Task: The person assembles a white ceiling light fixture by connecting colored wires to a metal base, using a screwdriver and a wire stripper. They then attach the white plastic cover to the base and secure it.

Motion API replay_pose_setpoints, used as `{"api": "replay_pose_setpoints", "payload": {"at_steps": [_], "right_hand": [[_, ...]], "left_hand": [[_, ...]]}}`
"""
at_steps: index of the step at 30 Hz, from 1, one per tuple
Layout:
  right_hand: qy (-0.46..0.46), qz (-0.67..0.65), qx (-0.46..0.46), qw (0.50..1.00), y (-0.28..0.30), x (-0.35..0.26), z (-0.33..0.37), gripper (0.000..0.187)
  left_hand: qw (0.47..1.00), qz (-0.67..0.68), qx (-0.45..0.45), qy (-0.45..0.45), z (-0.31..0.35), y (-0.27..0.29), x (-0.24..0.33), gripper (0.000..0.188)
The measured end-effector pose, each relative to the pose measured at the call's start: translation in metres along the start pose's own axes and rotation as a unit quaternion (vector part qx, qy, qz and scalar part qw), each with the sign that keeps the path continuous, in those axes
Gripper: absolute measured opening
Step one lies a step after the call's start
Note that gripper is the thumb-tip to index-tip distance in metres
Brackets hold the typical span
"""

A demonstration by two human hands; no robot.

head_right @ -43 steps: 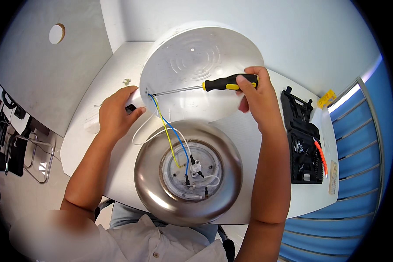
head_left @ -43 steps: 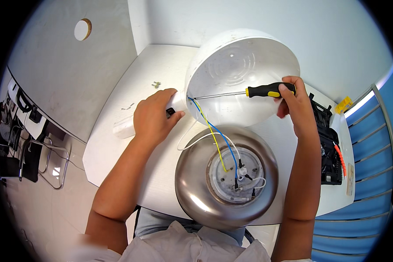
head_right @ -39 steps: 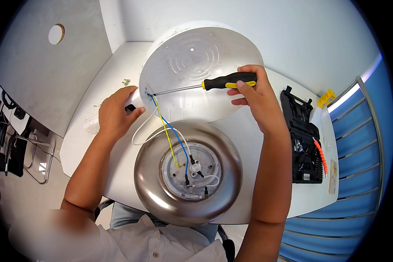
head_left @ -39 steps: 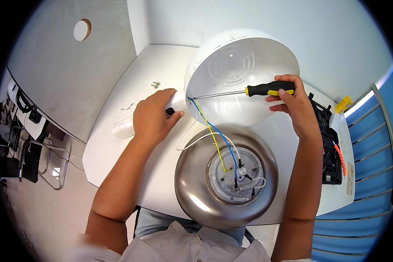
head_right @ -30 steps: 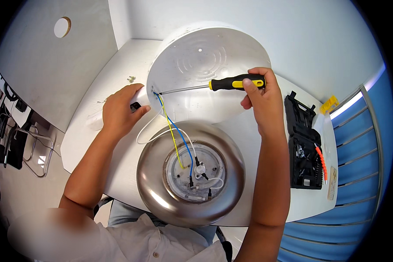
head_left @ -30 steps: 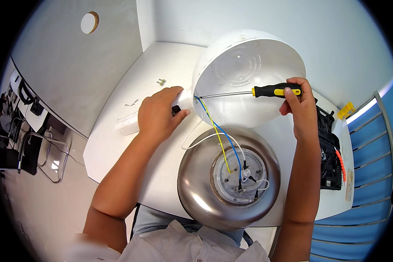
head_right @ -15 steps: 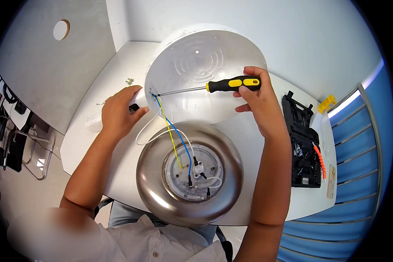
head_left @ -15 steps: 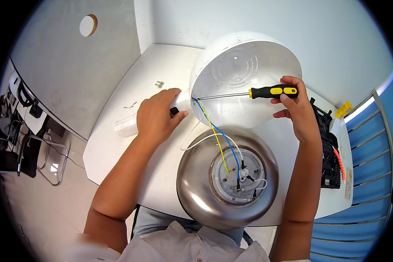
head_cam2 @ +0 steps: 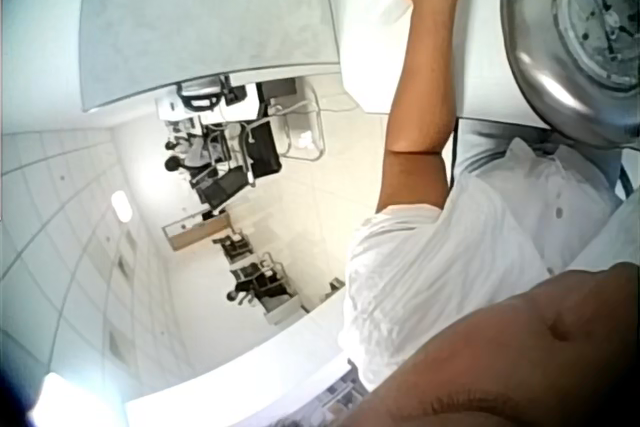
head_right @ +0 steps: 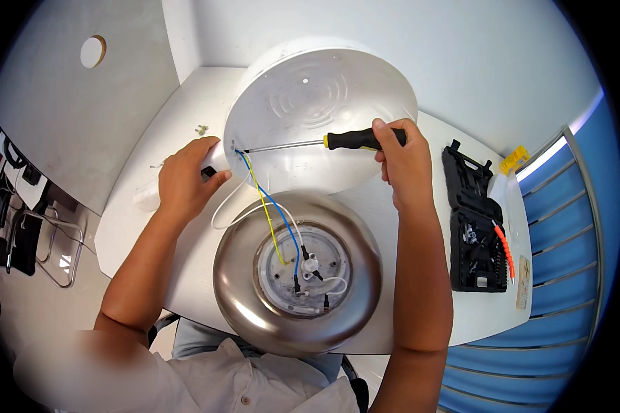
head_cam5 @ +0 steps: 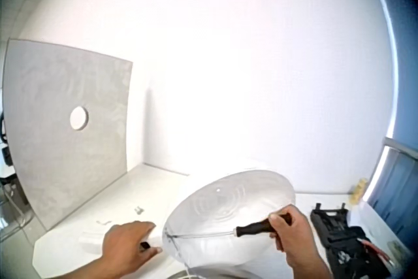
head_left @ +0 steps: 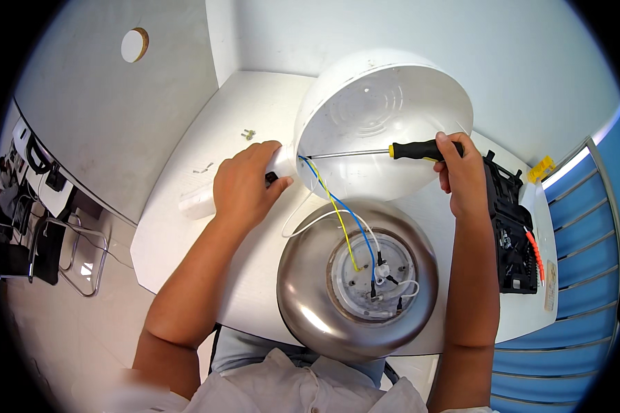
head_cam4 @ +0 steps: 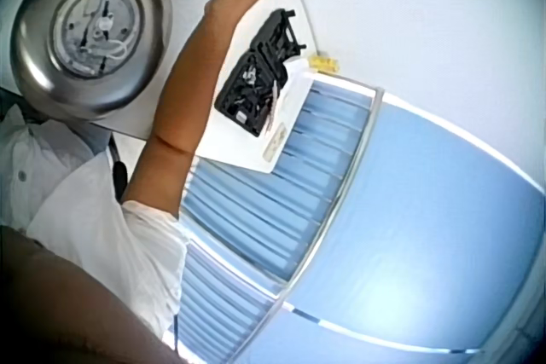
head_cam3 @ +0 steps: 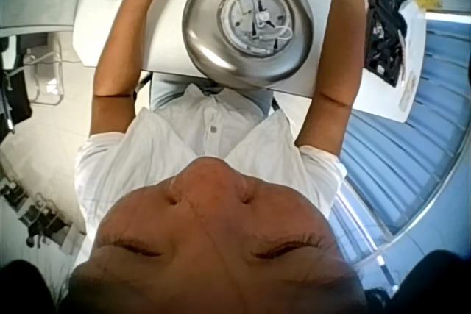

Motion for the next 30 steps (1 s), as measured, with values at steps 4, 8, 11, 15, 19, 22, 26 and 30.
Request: {"api": "replay_pose_setpoints", "payload": {"at_steps": [4, 8, 11, 15, 19, 22, 26, 30], "right_hand": [[-0.026, 0.002, -0.024, 0.999, 0.005, -0.003, 0.000, 0.031], [-0.026, -0.071, -0.059, 0.995, -0.001, -0.013, 0.005, 0.031], [-0.015, -0.098, -0.088, 0.991, -0.001, -0.018, 0.006, 0.029], [-0.002, -0.114, -0.103, 0.988, 0.000, -0.017, 0.005, 0.026], [0.008, -0.128, -0.112, 0.985, 0.001, -0.015, 0.003, 0.025], [0.009, -0.129, -0.115, 0.985, 0.001, -0.015, 0.002, 0.025], [0.003, -0.126, -0.115, 0.985, 0.002, -0.013, 0.002, 0.025], [0.001, -0.115, -0.124, 0.986, 0.002, -0.013, 0.000, 0.027]], "left_hand": [[1.000, 0.011, -0.003, -0.001, -0.002, 0.000, 0.002, 0.049], [1.000, 0.018, 0.006, -0.004, -0.001, 0.001, -0.002, 0.048], [1.000, 0.018, 0.000, 0.003, -0.001, 0.001, -0.002, 0.048], [1.000, 0.013, 0.004, 0.001, -0.001, 0.000, -0.001, 0.048], [1.000, 0.013, 0.001, 0.004, -0.001, 0.001, -0.002, 0.049], [1.000, 0.015, -0.004, 0.008, -0.002, 0.000, -0.002, 0.049], [1.000, 0.012, 0.005, -0.004, -0.001, 0.002, -0.001, 0.049], [1.000, 0.017, 0.000, 0.001, -0.002, 0.002, -0.001, 0.049]]}}
Point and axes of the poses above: each hand's wrist, its own z-axis away from the middle knuckle, its own y-axis out of the back of the hand, x = y × z, the point moved 5 cm from there along -z, towards the middle knuckle, and after that the axes turned 7 degrees about y, right-handed, at the moved point
